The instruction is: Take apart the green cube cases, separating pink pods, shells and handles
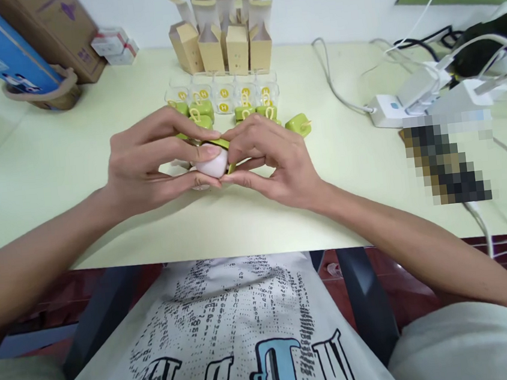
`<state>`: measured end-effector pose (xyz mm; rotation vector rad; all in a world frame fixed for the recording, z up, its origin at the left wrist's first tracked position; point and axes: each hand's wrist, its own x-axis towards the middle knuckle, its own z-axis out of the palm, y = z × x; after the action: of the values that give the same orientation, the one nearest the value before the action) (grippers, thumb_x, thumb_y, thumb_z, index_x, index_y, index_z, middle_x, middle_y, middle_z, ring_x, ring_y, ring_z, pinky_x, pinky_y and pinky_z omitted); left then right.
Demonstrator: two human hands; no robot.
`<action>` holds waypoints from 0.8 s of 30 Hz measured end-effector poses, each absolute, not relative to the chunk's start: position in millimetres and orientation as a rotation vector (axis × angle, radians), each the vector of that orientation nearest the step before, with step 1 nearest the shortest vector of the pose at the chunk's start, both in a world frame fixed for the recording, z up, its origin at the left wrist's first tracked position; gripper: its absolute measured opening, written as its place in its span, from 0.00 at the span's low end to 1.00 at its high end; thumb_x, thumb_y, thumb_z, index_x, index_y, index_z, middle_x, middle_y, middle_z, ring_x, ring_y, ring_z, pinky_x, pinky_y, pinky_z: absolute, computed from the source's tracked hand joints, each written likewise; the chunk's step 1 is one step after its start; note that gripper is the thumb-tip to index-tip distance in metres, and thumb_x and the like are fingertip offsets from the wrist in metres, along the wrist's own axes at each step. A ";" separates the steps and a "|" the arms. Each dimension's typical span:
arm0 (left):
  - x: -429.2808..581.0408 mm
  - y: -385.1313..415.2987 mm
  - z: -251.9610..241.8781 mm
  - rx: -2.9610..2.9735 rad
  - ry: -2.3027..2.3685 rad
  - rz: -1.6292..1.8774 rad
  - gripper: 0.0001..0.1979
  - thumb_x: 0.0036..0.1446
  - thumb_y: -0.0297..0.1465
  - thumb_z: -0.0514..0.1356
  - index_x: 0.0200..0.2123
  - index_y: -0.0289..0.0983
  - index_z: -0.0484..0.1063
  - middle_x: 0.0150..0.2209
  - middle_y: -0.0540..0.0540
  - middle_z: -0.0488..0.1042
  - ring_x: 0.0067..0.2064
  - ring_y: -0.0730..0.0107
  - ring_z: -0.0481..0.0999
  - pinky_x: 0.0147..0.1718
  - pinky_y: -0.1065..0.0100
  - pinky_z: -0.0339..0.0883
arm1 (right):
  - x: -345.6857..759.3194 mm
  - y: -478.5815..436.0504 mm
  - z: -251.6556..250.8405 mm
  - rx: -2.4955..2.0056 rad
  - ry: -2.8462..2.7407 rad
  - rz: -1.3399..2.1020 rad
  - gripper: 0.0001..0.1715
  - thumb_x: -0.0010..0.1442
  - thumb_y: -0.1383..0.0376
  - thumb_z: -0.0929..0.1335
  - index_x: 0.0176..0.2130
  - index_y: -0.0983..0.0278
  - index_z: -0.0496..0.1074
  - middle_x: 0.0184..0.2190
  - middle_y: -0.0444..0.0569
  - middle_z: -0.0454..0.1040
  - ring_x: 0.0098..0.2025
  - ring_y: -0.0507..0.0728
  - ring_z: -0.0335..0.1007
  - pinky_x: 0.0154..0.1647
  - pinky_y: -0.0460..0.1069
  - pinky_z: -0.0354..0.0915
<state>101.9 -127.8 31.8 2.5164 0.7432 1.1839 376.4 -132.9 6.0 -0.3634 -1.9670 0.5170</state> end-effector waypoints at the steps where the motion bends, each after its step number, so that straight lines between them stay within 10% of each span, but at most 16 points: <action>1: 102.7 -128.3 30.9 2.517 0.744 1.201 0.27 0.66 0.67 0.72 0.48 0.52 0.88 0.55 0.45 0.89 0.55 0.52 0.92 0.56 0.50 0.90 | 376.4 -133.6 6.2 -0.375 -1.962 0.546 0.13 0.70 0.56 0.83 0.52 0.45 0.85 0.48 0.47 0.88 0.58 0.66 0.86 0.52 0.64 0.90; 10: 105.7 -130.0 26.9 2.578 0.428 1.551 0.20 0.68 0.53 0.78 0.58 0.54 0.86 0.53 0.47 0.91 0.51 0.54 0.93 0.46 0.54 0.92 | 375.8 -138.5 3.6 -0.648 -2.028 0.525 0.20 0.72 0.40 0.79 0.54 0.47 0.83 0.51 0.51 0.87 0.62 0.69 0.84 0.48 0.62 0.91; 18: 111.7 -131.5 20.2 2.382 0.468 1.491 0.24 0.65 0.53 0.81 0.58 0.53 0.86 0.58 0.42 0.86 0.60 0.55 0.88 0.35 0.67 0.90 | 381.8 -131.8 12.0 -0.704 -2.087 0.458 0.47 0.64 0.35 0.83 0.71 0.50 0.77 0.61 0.55 0.85 0.49 0.64 0.86 0.41 0.57 0.87; 24: 109.0 -133.7 15.5 2.249 0.679 1.390 0.28 0.64 0.60 0.78 0.54 0.47 0.83 0.64 0.40 0.82 0.65 0.49 0.87 0.44 0.59 0.93 | 380.0 -130.3 14.2 -0.565 -2.109 0.327 0.42 0.66 0.36 0.82 0.67 0.55 0.84 0.58 0.53 0.88 0.45 0.59 0.83 0.37 0.52 0.82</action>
<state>109.0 -133.7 15.5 2.2490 0.6788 1.3904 380.0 -130.3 14.2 -0.5649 -2.1089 0.3270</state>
